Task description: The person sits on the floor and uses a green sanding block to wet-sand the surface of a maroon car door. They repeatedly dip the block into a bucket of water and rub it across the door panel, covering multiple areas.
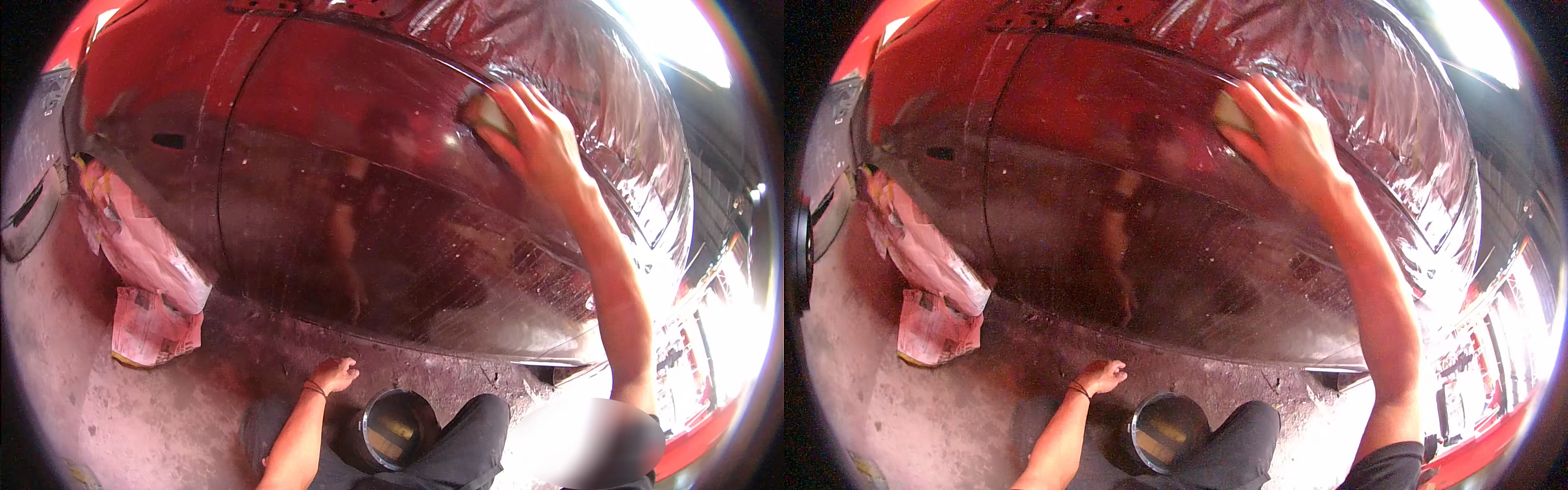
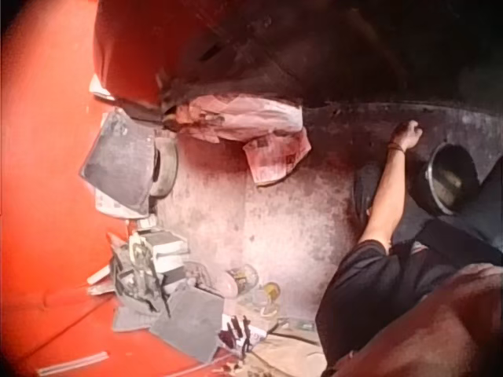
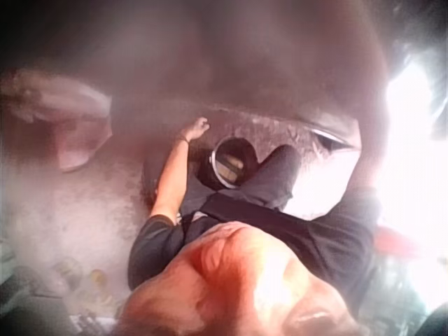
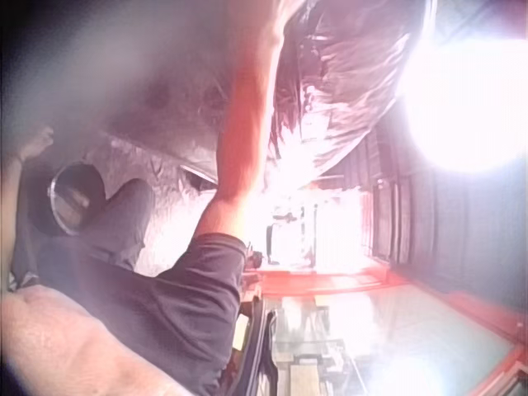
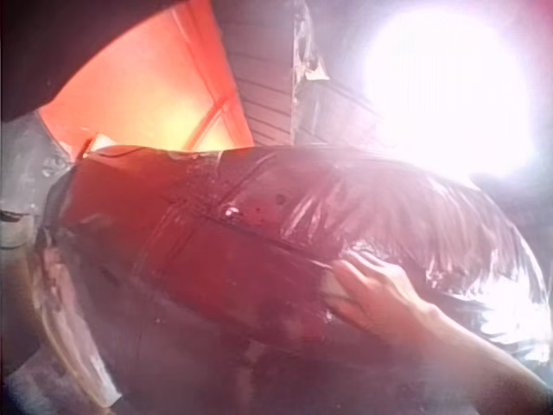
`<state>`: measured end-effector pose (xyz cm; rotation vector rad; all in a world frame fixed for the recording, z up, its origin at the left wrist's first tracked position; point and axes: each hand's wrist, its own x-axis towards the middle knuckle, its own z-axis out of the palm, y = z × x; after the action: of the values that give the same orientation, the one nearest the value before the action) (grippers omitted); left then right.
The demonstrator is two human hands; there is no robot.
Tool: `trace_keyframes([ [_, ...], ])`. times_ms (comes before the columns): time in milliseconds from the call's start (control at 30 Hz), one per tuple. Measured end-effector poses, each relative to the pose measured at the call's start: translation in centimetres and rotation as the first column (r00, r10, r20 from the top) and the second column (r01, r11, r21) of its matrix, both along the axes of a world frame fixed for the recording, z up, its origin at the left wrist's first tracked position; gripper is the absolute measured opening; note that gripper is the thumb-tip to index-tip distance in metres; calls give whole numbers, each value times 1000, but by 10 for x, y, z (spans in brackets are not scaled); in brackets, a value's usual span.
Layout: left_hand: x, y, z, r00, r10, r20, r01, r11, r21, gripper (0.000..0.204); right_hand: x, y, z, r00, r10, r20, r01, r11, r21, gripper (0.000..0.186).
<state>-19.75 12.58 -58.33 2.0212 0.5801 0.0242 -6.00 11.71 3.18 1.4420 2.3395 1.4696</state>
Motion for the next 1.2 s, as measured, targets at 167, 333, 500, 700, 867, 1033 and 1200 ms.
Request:
trace_keyframes([
  [167,14,-3,-45,979,-157,-126,158,987,-6,57,-8,29,17,996,39,85,-37,999,-34,44],
  [333,21,-3,-56,997,-52,-65,50,998,-31,50,92,-97,23,984,-135,-115,145,986,77,52],
  [500,4,-5,46,950,-197,242,237,960,-148,39,55,-30,9,999,26,-24,-24,996,90,46],
  [700,-83,-80,256,328,-398,857,914,362,-182,35,15,11,12,996,72,53,-75,995,58,37],
  [867,-132,-136,298,57,-227,972,993,117,-31,36,75,-100,-30,988,-78,-130,97,984,147,51],
  [1033,-125,-128,333,100,384,918,644,678,-353,23,34,-50,-33,993,-67,-93,74,994,74,44],
  [1200,-120,-130,412,-215,506,835,372,833,-409,20,33,-46,-38,990,-136,-39,138,989,57,45],
])
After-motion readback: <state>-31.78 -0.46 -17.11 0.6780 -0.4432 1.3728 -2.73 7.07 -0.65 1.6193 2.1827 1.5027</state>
